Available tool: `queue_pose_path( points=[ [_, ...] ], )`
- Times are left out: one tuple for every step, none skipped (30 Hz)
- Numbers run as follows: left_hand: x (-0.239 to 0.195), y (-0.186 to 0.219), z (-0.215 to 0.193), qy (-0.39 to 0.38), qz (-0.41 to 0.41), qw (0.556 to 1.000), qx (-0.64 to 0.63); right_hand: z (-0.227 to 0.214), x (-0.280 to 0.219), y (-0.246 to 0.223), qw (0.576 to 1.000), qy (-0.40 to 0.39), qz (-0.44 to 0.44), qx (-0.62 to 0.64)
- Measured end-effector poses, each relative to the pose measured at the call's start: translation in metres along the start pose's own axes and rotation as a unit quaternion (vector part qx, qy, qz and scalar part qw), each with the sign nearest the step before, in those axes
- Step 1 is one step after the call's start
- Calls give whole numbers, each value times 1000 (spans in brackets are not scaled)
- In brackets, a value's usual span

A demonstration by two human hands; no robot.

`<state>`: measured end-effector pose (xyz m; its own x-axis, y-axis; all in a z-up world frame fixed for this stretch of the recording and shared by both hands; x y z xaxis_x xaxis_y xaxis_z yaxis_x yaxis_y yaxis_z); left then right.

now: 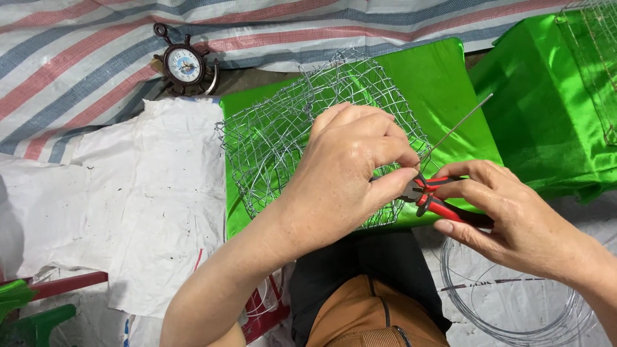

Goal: The person is manually shaping and adjusting a wire mesh cage using pliers and their hands.

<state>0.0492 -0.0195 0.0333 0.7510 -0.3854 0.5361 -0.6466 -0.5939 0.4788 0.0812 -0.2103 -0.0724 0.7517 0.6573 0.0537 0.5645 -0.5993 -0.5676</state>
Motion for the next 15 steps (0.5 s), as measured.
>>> queue_pose_path(
  points=[
    [0, 0, 0, 0, 0, 1000, 0, 0, 0, -1, 1000, 0, 0, 0],
    [0, -1, 1, -2, 0, 1000, -1, 2, 1, 2, 999, -14, 29, 12],
    [-1, -1, 1, -4, 0, 1000, -1, 3, 1, 5, 998, -28, 57, 24],
    [-1, -1, 2, -3, 0, 1000, -1, 4, 1, 5, 998, -27, 56, 23],
    [-1, -3, 2, -3, -4, 1000, 1, 4, 1, 6, 997, -27, 66, 29],
    [-2, -4, 3, -3, -8, 1000, 2, 5, 1, 7, 996, -27, 76, 34],
    [-2, -4, 2, -3, -8, 1000, 3, 5, 1, 7, 996, -27, 76, 34],
    [-3, -5, 0, 1, -11, 1000, -7, 4, 1, 7, 996, -22, 75, 39],
    [-4, -6, -1, 6, -15, 1000, -17, 3, 1, 7, 996, -19, 75, 43],
    [-10, -2, -3, 6, -15, 1000, -16, 4, 0, 8, 996, -19, 74, 43],
    [-15, -1, -8, 29, -39, 999, -18, 5, -2, 12, 995, -15, 85, 53],
    [-21, 0, -13, 51, -63, 997, -20, 6, -3, 15, 993, -11, 96, 63],
    [-32, 1, -6, 51, -62, 997, -19, 7, -5, 18, 993, -11, 96, 64],
    [-44, 0, -3, 90, -77, 992, -48, 7, -7, 20, 995, 5, 84, 62],
    [-56, -2, 0, 127, -92, 985, -77, 7, -9, 22, 995, 21, 74, 60]
  ],
)
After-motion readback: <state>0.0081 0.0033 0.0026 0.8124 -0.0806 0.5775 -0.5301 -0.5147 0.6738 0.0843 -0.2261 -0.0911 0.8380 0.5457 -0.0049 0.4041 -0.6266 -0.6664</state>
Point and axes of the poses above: each hand's wrist, its own x-axis towards the middle knuckle, its own z-axis out of the palm, y = z × x, the point moved 7 cm from there along x, towards the middle knuckle, and after that the axes turned 6 degrees about z, right-handed, at the moved point
